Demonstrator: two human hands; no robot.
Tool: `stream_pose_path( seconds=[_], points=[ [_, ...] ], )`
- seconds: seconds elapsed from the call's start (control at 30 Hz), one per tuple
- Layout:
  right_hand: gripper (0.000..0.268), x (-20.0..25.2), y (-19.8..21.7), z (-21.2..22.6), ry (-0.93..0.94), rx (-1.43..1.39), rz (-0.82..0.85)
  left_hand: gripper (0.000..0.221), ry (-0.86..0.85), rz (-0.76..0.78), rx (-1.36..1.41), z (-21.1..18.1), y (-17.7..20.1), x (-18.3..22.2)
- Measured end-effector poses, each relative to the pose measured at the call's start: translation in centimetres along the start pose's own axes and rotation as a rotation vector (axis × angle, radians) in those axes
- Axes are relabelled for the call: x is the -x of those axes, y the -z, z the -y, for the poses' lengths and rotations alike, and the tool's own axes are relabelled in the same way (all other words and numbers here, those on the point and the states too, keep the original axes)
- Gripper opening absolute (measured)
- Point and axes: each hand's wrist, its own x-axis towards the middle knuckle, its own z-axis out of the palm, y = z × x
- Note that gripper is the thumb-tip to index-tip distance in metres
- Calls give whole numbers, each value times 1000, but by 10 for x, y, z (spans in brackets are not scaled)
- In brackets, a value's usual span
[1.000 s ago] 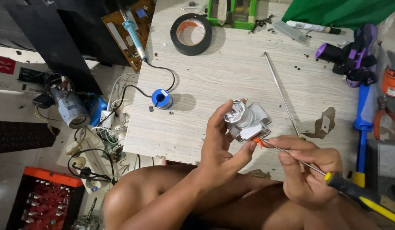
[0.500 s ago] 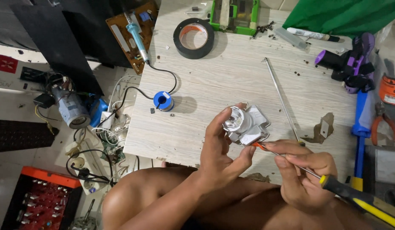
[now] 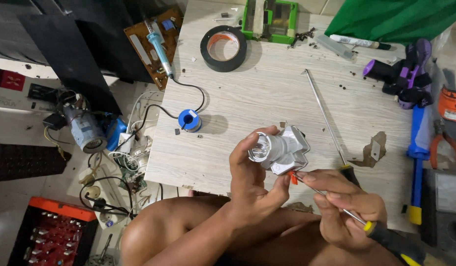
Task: Disassembling a flashlight using a screwdriver to remove screws and internal components.
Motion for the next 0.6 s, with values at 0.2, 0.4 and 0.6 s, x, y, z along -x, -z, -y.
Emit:
stream_pose_path(
  seconds=[0.2, 0.4, 0.6],
  points=[
    [37, 1, -4, -2, 40, 23, -34, 84, 6, 4, 53, -1, 0, 0],
    [42, -8, 0, 6, -3, 41, 19, 86, 23, 19, 47, 5, 1, 3],
    [37, -14, -2, 10, 19, 60, 15, 89, -7, 15, 41, 8, 0, 5]
  ],
)
